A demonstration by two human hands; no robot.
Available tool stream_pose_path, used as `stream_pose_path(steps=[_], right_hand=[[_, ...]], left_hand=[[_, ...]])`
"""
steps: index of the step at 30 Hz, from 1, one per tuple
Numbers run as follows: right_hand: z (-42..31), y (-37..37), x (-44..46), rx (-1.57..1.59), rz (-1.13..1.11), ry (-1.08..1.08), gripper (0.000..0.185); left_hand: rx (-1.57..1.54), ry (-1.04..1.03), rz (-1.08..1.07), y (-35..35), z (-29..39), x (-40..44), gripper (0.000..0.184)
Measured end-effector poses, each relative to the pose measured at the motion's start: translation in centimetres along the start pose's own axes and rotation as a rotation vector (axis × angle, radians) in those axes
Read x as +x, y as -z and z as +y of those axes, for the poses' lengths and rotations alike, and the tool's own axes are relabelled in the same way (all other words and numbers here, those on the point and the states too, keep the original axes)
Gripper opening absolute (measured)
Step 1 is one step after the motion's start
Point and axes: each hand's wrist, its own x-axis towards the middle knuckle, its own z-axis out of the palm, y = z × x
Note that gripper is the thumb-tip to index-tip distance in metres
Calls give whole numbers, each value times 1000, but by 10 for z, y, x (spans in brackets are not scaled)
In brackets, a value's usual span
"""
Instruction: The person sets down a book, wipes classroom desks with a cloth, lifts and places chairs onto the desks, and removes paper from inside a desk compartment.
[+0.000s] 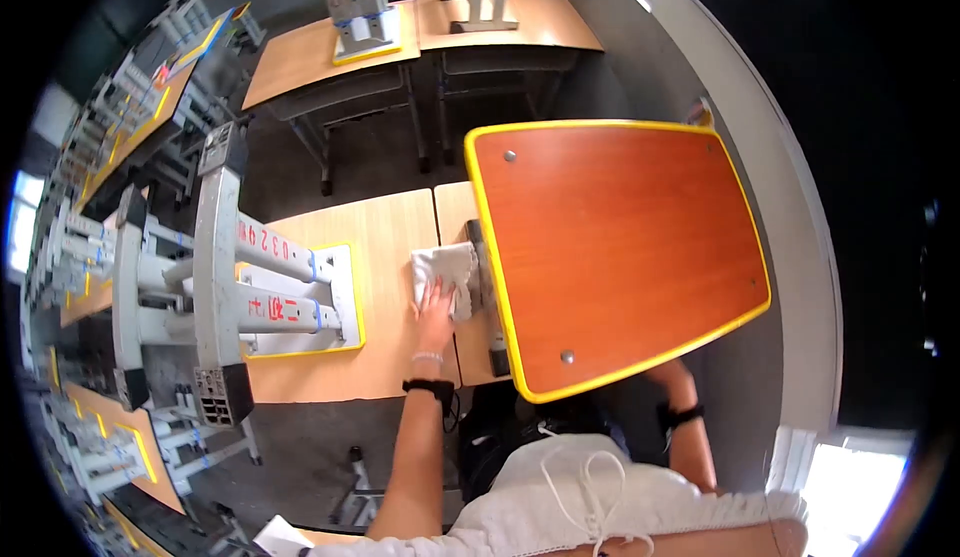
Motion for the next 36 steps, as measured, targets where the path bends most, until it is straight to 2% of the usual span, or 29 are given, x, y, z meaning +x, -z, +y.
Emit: stream_pose_path(steps=[2,4,5,8,10,11,13,17,22,23,24,26,27,30,32,33,34,35,36], right_hand=[[-30,38,5,169,155,-89,38],[-14,47,16,194,328,100,43],[-10,48,22,99,434,237,48],[2,45,46,80,726,316,47],[5,37,61,125,813,304,46],[6,33,66,152,825,299,46],[8,24,74,209,803,284,46],[20,15,83,345,631,258,45],[19,44,117,598,454,294,44],[4,60,112,694,436,233,36],[9,74,116,777,312,244,34],[-13,112,110,906,206,309,32],[-19,132,109,935,92,281,32],[-32,179,107,1009,-192,198,34],[-38,203,104,1062,-305,131,37],[-46,213,96,1056,-268,63,43],[-54,228,88,1133,-347,-23,39],[-48,228,80,1109,-201,172,37],[-47,231,76,1081,-159,242,37]], left_hand=[[127,-22,27,-3,-4,-33,61],[117,51,-66,26,13,-51,67],[106,96,-125,37,20,-60,71],[-109,-130,7,31,19,-57,74],[-647,-267,-15,52,60,-46,69],[-762,-257,-42,55,77,-45,66],[-858,-191,-74,54,96,-45,60],[-795,-68,-112,44,84,-51,48],[-633,-184,15,52,118,-9,33],[-606,-236,51,84,141,-6,38],[-786,-155,16,87,146,-1,34],[-853,-144,-54,108,159,15,29],[-997,-141,-86,117,166,24,27],[-940,-3,-461,166,176,59,37],[-938,205,-618,199,193,76,50],[-946,234,-689,204,186,88,50],[-1121,191,-629,221,204,77,46],[-1138,233,-555,243,232,59,44],[-1232,238,-567,236,229,68,44]])
